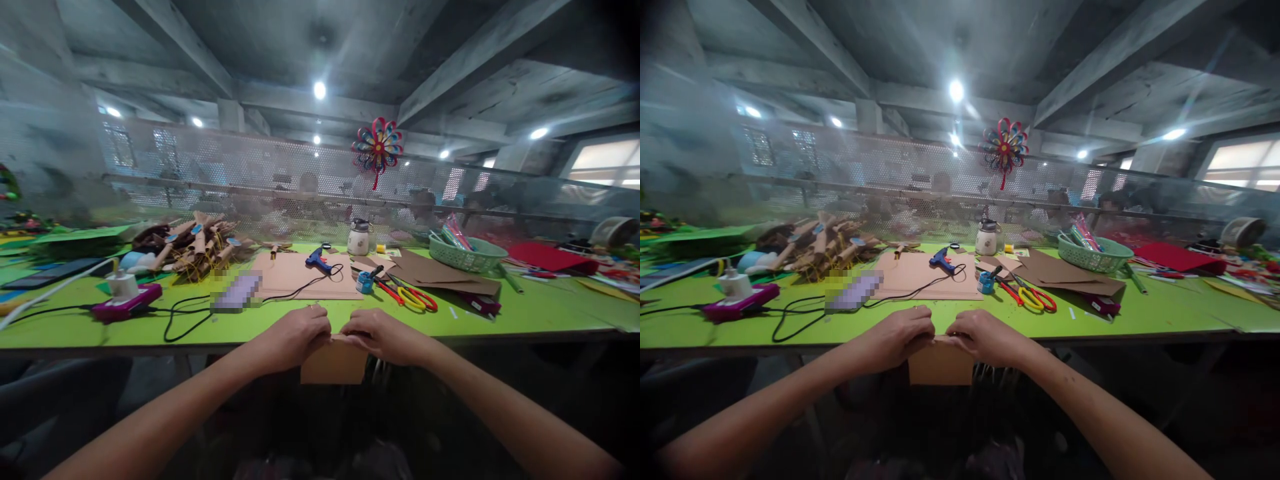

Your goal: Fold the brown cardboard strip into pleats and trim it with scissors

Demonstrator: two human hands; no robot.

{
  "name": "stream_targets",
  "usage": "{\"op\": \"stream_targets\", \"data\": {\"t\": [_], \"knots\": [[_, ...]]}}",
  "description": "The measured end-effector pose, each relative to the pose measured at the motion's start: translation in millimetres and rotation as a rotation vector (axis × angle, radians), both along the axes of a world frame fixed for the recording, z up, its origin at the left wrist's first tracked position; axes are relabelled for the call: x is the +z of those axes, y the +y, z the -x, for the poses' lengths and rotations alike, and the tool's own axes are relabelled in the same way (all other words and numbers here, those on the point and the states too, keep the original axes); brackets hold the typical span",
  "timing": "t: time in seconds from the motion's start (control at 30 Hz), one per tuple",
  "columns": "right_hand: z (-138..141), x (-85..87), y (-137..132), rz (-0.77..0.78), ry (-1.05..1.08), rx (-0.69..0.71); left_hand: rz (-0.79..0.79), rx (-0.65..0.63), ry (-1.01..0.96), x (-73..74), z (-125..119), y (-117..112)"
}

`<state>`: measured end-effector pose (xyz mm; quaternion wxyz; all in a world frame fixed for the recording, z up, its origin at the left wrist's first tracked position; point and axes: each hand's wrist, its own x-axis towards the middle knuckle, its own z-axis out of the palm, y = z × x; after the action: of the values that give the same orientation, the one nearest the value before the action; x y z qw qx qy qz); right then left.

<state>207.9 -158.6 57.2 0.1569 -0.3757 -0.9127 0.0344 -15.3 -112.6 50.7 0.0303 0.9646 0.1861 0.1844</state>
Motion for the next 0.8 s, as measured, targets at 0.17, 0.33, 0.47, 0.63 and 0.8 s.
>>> {"op": "stream_targets", "data": {"t": [0.17,0.33,0.47,0.63,0.8], "knots": [[5.7,-1.7,-8.5,-0.137,-0.098,-0.001,0.036,0.003,-0.001,-10.1,3.8,-9.3],[8.4,7.3,-17.4,-0.094,-0.145,0.065,0.071,-0.033,0.006,-6.4,6.9,-21.1],[6.4,15.0,-21.6,-0.056,-0.17,0.082,0.166,-0.049,-0.018,-1.7,8.1,-24.8],[-1.6,20.3,-24.6,0.061,-0.135,0.038,0.22,-0.025,-0.012,-0.5,9.2,-26.7],[-5.5,16.7,-26.1,0.06,-0.09,0.022,0.216,-0.001,-0.016,-1.1,14.0,-25.6]]}}
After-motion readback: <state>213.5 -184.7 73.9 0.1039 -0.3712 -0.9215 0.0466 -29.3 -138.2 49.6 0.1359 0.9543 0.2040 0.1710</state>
